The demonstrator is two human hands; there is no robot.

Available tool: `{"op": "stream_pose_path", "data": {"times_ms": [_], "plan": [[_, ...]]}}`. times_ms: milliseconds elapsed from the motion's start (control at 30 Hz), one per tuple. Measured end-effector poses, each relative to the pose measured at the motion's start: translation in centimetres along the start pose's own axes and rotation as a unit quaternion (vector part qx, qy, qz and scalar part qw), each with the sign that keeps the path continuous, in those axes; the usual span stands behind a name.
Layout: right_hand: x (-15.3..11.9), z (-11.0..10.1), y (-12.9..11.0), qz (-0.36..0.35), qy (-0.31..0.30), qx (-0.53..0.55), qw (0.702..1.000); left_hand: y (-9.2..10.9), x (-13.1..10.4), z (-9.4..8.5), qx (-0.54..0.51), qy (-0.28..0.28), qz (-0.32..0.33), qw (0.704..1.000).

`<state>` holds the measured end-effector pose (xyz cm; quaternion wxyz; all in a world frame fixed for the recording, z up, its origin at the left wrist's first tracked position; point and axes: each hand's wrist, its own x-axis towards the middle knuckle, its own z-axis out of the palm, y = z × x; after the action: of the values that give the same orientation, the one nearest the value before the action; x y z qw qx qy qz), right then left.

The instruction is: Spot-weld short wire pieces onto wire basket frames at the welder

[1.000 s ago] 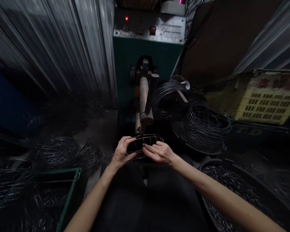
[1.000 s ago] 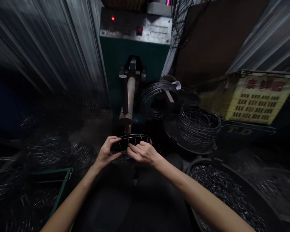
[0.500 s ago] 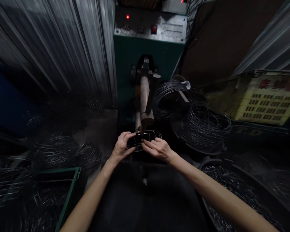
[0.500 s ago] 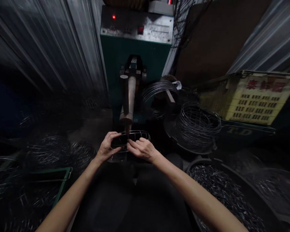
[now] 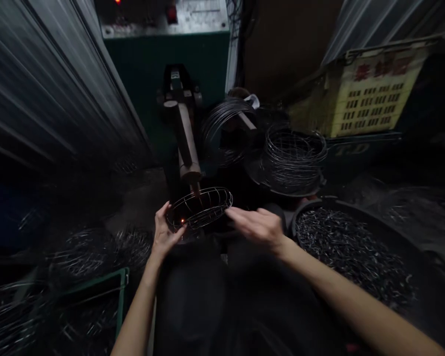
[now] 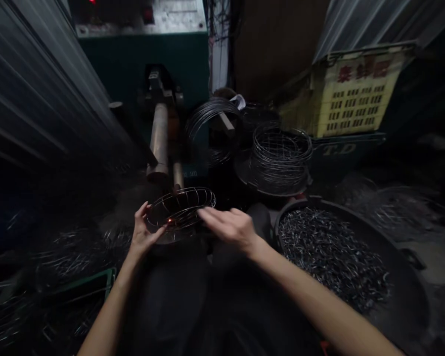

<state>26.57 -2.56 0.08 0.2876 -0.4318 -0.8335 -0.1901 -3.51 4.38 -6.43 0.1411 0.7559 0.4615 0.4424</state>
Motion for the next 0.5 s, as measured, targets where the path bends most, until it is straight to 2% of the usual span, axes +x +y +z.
{"op": "stream_pose_path", "data": {"times_ms": [33, 67, 100, 133, 200, 233, 300, 367, 500], "plan": [[-3.1, -1.2, 0.9, 0.103, -0.008, -0.002, 0.995, -0.5, -0.5, 0.2, -0.01, -0.003, -0.021, 1.0], [-6.5, -2.3, 1.9, 0.222, -0.023, -0.016, 0.975, -0.9, -0.9, 0.4, -0.024, -0.005, -0.036, 0.999], [-10.0, -3.2, 3.1, 0.339, -0.051, -0.045, 0.938, -1.2, -1.2, 0.7, -0.039, -0.001, -0.046, 0.998], [-13.4, -3.9, 4.2, 0.434, -0.112, -0.083, 0.89, -1.4, -1.3, 0.9, -0.056, 0.009, -0.053, 0.997], [-19.4, -4.6, 5.8, 0.54, -0.281, -0.086, 0.789, -1.4, -1.4, 1.1, -0.08, 0.032, -0.057, 0.995], [-21.7, -4.6, 6.1, 0.556, -0.337, -0.048, 0.758, -1.2, -1.3, 1.1, -0.085, 0.043, -0.055, 0.994], [-24.5, -4.2, 5.6, 0.559, -0.394, 0.027, 0.729, -0.7, -1.5, 0.9, -0.086, 0.043, -0.043, 0.994], [-25.4, -3.7, 4.4, 0.562, -0.389, 0.063, 0.727, 0.2, -2.1, 0.6, -0.087, 0.02, -0.029, 0.996], [-25.2, -3.9, 3.1, 0.607, -0.333, 0.05, 0.72, 2.2, -3.9, 0.1, -0.095, -0.056, -0.036, 0.993]]}}
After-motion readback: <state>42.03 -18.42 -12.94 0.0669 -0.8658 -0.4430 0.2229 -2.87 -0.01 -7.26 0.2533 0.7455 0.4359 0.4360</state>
